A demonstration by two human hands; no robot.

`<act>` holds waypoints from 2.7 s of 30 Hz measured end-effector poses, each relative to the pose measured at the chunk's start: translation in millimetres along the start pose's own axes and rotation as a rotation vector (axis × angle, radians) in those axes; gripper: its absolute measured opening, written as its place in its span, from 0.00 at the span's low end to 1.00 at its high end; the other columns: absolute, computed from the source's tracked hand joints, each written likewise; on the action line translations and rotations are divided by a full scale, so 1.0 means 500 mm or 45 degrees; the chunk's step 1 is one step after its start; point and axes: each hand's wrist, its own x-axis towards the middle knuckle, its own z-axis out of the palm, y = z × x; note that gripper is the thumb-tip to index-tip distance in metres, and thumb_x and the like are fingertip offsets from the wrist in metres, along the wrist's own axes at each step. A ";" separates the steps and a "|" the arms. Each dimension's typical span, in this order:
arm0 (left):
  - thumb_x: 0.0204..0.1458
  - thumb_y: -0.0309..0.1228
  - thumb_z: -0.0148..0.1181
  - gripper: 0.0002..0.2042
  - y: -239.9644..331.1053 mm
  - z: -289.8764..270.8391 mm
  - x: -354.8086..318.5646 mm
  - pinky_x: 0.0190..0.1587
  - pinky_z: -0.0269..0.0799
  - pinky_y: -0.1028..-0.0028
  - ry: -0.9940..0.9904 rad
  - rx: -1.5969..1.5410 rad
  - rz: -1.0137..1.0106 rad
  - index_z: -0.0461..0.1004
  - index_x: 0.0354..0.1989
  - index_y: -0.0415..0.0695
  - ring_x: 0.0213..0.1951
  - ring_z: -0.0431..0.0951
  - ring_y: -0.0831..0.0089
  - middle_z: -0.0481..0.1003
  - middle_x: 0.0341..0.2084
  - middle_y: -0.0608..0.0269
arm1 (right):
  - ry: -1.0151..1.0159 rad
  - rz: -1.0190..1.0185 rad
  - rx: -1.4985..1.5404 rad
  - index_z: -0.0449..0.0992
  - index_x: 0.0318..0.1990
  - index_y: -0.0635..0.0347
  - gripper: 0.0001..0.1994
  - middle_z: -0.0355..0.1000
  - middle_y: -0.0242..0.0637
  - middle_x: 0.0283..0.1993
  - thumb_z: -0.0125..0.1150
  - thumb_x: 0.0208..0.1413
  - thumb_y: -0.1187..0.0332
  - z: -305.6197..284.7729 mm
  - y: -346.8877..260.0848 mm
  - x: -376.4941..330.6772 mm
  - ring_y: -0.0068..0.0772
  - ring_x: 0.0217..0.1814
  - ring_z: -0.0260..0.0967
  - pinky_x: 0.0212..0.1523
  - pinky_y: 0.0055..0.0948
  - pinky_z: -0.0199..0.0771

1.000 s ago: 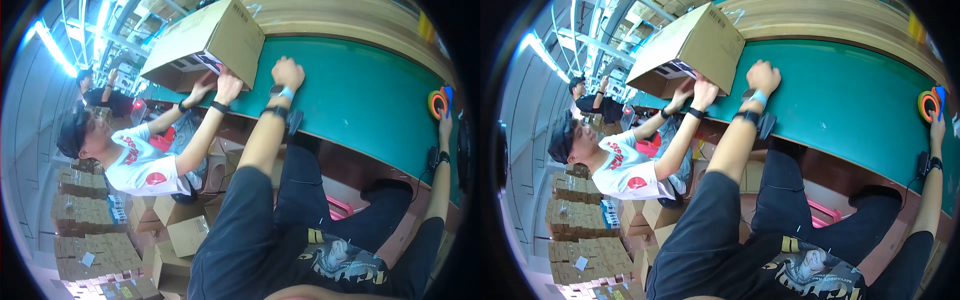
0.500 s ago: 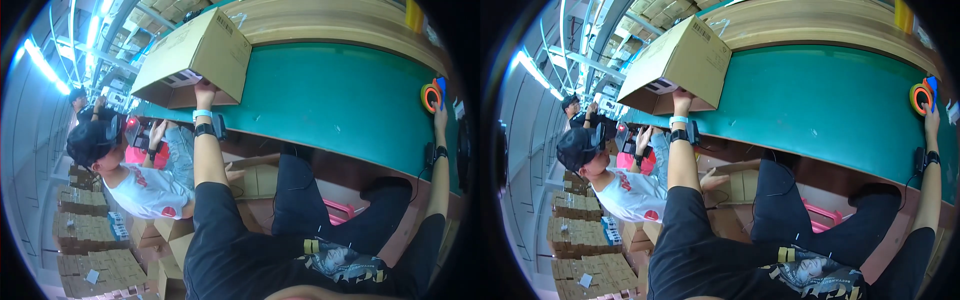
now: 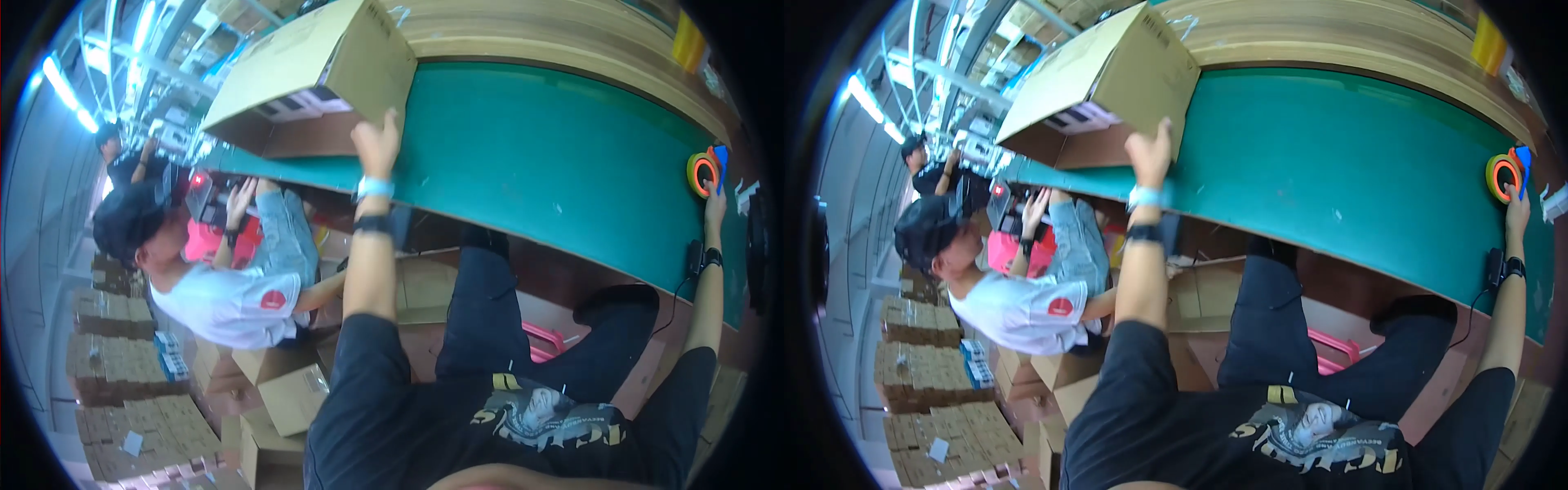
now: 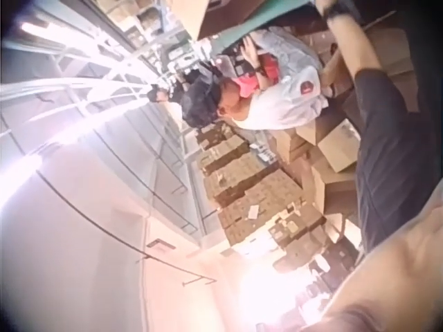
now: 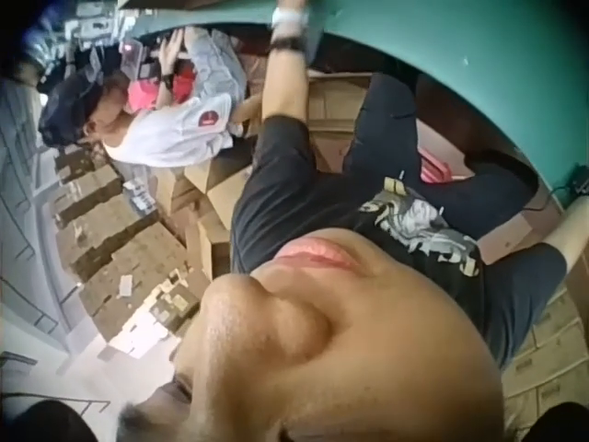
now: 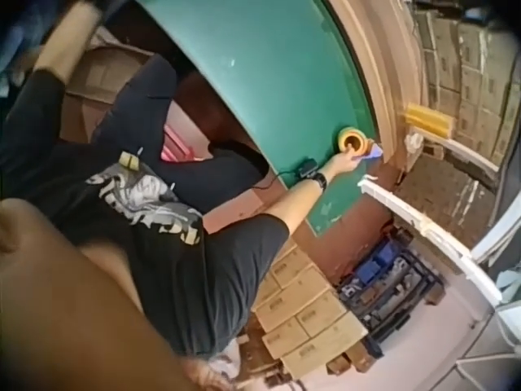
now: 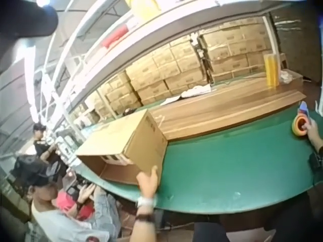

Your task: The person seals a cardboard box with a tape dispenser, moves it to a stack, and then places small boxes into a larger cardboard box before sealing it and moving it to the floor.

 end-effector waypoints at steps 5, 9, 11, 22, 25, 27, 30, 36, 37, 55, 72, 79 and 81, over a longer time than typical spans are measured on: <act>0.52 0.30 0.59 0.10 0.056 -0.045 -0.030 0.31 0.74 0.54 0.350 0.408 0.791 0.80 0.35 0.34 0.30 0.79 0.43 0.76 0.26 0.36 | 0.081 0.009 -0.092 0.77 0.51 0.64 0.21 0.80 0.40 0.43 0.60 0.58 0.56 0.057 -0.032 -0.019 0.31 0.48 0.75 0.53 0.30 0.68; 0.46 0.27 0.55 0.08 0.299 -0.080 -0.056 0.31 0.74 0.53 0.025 0.309 1.012 0.78 0.28 0.36 0.28 0.78 0.41 0.75 0.20 0.40 | 0.023 0.025 0.035 0.78 0.49 0.64 0.22 0.79 0.40 0.41 0.62 0.55 0.54 0.087 -0.060 -0.059 0.32 0.45 0.74 0.50 0.32 0.69; 0.42 0.25 0.51 0.08 0.435 -0.060 -0.025 0.30 0.74 0.55 -0.074 0.316 1.063 0.76 0.26 0.35 0.25 0.77 0.43 0.74 0.18 0.41 | 0.075 -0.016 0.122 0.78 0.48 0.64 0.22 0.79 0.39 0.39 0.63 0.54 0.55 0.104 -0.089 -0.062 0.33 0.42 0.74 0.48 0.33 0.69; 0.58 0.39 0.63 0.24 0.498 -0.212 0.035 0.50 0.72 0.73 0.313 -0.223 0.711 0.73 0.57 0.33 0.48 0.77 0.69 0.78 0.48 0.55 | -0.668 -0.187 2.094 0.66 0.57 0.66 0.24 0.68 0.42 0.48 0.53 0.56 0.59 -0.022 -0.317 -0.218 0.38 0.49 0.64 0.52 0.36 0.65; 0.58 0.46 0.60 0.27 0.209 -0.308 0.153 0.50 0.73 0.70 0.243 -0.375 -0.028 0.73 0.58 0.36 0.48 0.78 0.67 0.78 0.49 0.55 | -0.873 -0.339 2.277 0.66 0.56 0.67 0.26 0.65 0.44 0.46 0.50 0.56 0.55 0.014 -0.477 -0.216 0.40 0.48 0.62 0.54 0.36 0.64; 0.60 0.47 0.56 0.28 0.168 -0.248 0.112 0.53 0.72 0.68 -0.107 -0.804 -0.240 0.71 0.59 0.36 0.50 0.79 0.63 0.77 0.51 0.53 | -0.884 -0.286 2.227 0.67 0.56 0.68 0.27 0.67 0.45 0.49 0.47 0.56 0.54 0.024 -0.542 -0.211 0.42 0.51 0.63 0.56 0.37 0.64; 0.60 0.47 0.52 0.29 0.228 -0.219 0.075 0.56 0.71 0.65 -0.402 -1.150 -0.212 0.68 0.62 0.34 0.52 0.78 0.59 0.75 0.55 0.50 | -0.851 -0.144 2.182 0.69 0.57 0.69 0.28 0.70 0.44 0.54 0.46 0.58 0.54 0.108 -0.595 -0.195 0.45 0.58 0.66 0.60 0.40 0.65; 0.57 0.43 0.48 0.35 0.273 -0.220 -0.015 0.57 0.70 0.60 -0.734 -1.356 0.075 0.57 0.69 0.32 0.52 0.77 0.51 0.69 0.60 0.41 | -0.032 -0.006 2.163 0.69 0.58 0.65 0.26 0.73 0.43 0.55 0.44 0.61 0.54 0.207 -0.620 -0.265 0.41 0.57 0.70 0.60 0.41 0.68; 0.57 0.43 0.48 0.35 0.274 -0.226 -0.016 0.57 0.70 0.60 -0.740 -1.355 0.087 0.57 0.69 0.32 0.52 0.77 0.51 0.69 0.60 0.41 | 0.071 -0.115 2.058 0.69 0.59 0.64 0.26 0.73 0.42 0.55 0.44 0.60 0.54 0.198 -0.622 -0.280 0.39 0.57 0.71 0.60 0.40 0.69; 0.67 0.51 0.44 0.28 -0.143 -0.055 -0.007 0.60 0.70 0.58 -0.159 -1.310 -0.389 0.64 0.63 0.39 0.57 0.72 0.56 0.71 0.58 0.52 | -0.203 0.002 2.069 0.69 0.61 0.62 0.26 0.71 0.44 0.59 0.40 0.67 0.52 0.181 -0.579 -0.301 0.43 0.59 0.70 0.60 0.42 0.72; 0.65 0.52 0.46 0.33 -0.109 -0.118 0.032 0.68 0.58 0.54 -0.903 -2.049 0.306 0.58 0.69 0.39 0.64 0.66 0.54 0.64 0.65 0.47 | 0.039 -0.511 1.723 0.68 0.59 0.58 0.27 0.61 0.48 0.69 0.43 0.65 0.46 0.091 -0.581 -0.364 0.47 0.70 0.59 0.70 0.46 0.61; 0.56 0.48 0.64 0.35 -0.048 -0.222 0.100 0.65 0.62 0.56 -1.032 -0.905 0.762 0.61 0.65 0.37 0.61 0.68 0.57 0.67 0.60 0.49 | -1.394 -0.384 1.492 0.66 0.60 0.63 0.30 0.61 0.58 0.68 0.48 0.61 0.46 0.128 -0.808 -0.322 0.54 0.73 0.56 0.70 0.57 0.59; 0.54 0.45 0.67 0.35 -0.056 -0.199 0.114 0.63 0.64 0.58 -1.120 -0.750 0.783 0.62 0.64 0.36 0.60 0.69 0.59 0.69 0.59 0.51 | -1.412 0.026 1.465 0.67 0.60 0.64 0.29 0.63 0.58 0.65 0.47 0.61 0.49 0.165 -0.825 -0.346 0.54 0.72 0.58 0.69 0.58 0.61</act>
